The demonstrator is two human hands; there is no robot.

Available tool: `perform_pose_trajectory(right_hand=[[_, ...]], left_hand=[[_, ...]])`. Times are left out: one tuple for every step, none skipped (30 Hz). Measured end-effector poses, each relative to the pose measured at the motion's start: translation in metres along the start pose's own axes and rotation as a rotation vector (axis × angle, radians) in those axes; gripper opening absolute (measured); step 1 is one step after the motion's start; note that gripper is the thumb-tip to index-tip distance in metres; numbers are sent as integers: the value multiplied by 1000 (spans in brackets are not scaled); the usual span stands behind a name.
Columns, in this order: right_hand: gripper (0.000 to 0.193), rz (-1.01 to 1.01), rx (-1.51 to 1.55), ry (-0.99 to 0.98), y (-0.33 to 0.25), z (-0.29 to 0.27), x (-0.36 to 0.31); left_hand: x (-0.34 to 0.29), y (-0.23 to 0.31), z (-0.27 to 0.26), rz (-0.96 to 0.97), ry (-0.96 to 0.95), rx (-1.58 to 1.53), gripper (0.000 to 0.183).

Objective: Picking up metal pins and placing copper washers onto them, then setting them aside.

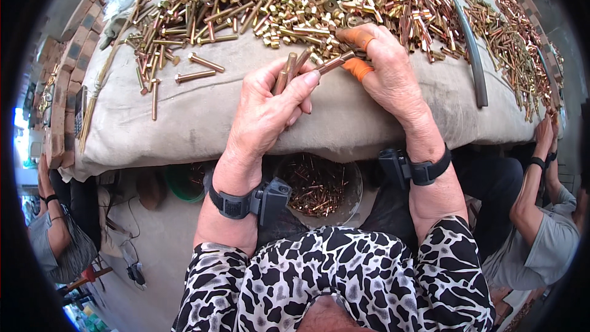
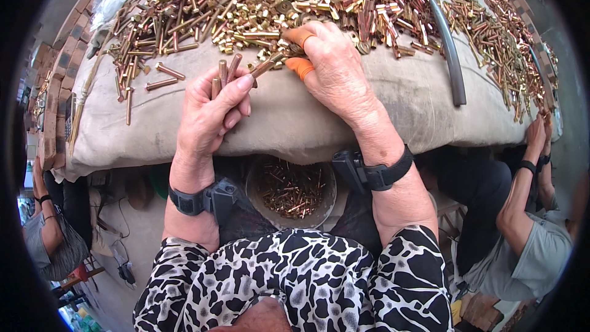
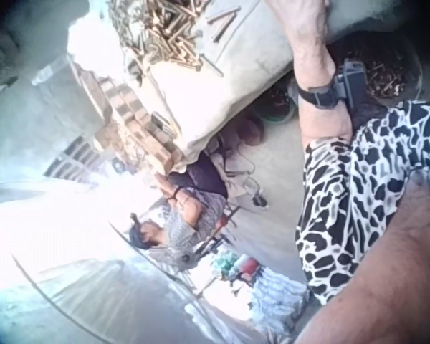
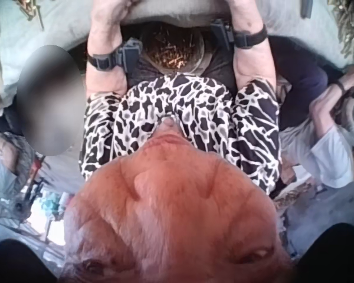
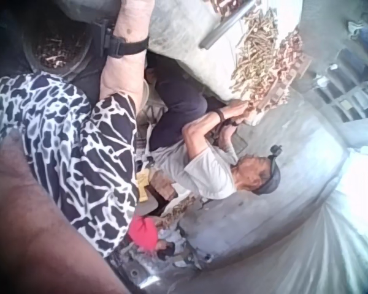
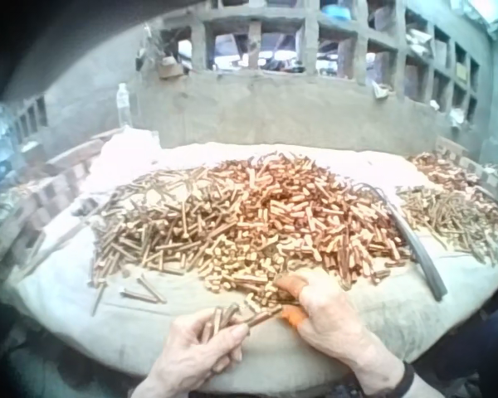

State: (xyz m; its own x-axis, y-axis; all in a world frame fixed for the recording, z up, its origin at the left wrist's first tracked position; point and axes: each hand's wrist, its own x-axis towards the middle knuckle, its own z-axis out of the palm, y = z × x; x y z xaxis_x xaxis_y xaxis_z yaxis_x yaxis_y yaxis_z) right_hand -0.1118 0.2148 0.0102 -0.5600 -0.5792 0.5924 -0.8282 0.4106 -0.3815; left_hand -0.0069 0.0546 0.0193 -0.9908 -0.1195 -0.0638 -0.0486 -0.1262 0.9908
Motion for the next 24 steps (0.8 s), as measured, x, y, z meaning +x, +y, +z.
perform_pose_trajectory(right_hand=[[26,-22,-71,37,3,6,2],[26,-34,-73,42,4,10,3],[23,-25,-130,36,4,12,3],[20,-15,-181,29,2,14,4],[15,-7,-191,36,0,14,5],[15,-17,-189,39,-2,14,5],[14,-28,-206,31,-4,13,4],[13,-39,-223,22,-5,13,5],[12,-63,-223,43,-6,14,5],[12,-63,-225,42,-6,14,5],[12,-84,-213,29,-6,14,5],[11,-104,-201,16,-6,14,4],[11,-100,-203,16,-5,12,4],[11,-36,-123,45,-4,11,4],[10,29,-44,74,-3,9,4],[10,33,-44,73,-2,8,4],[11,144,126,65,-1,6,4],[11,255,297,59,-1,4,3],[12,234,277,61,1,1,3],[12,238,275,61,2,1,2],[12,223,170,99,3,0,2],[13,209,64,137,5,0,2],[12,55,-40,182,7,-2,3],[12,59,-42,181,5,-3,2]], left_hand=[[-1,-2,0,12,12,-40,17],[-1,-3,0,25,23,-79,16],[-1,-4,-1,25,24,-78,16],[-2,-4,-2,34,31,-76,16],[-3,-4,-3,21,34,-85,16],[-3,-4,-4,7,37,-93,16],[-3,-4,-4,6,38,-79,16],[-3,-4,-4,10,40,-80,16],[-3,-4,-5,13,40,-89,16],[-3,-4,-4,13,38,-99,16],[-2,-5,-4,13,37,-101,16],[-1,-6,-5,27,36,-120,16],[0,-6,-5,41,33,-139,16],[-1,-5,-4,38,29,-139,16],[-1,-4,-4,40,29,-155,16],[-1,-4,-5,41,32,-171,16],[0,-5,-5,60,34,-198,16],[0,-5,-6,56,32,-199,16],[1,-5,-7,67,38,-205,16],[1,-5,-7,78,45,-211,16],[1,-6,-6,92,66,-197,13],[2,-6,-6,88,63,-198,13],[2,-6,-5,84,75,-196,13],[2,-6,-5,79,87,-195,13]])
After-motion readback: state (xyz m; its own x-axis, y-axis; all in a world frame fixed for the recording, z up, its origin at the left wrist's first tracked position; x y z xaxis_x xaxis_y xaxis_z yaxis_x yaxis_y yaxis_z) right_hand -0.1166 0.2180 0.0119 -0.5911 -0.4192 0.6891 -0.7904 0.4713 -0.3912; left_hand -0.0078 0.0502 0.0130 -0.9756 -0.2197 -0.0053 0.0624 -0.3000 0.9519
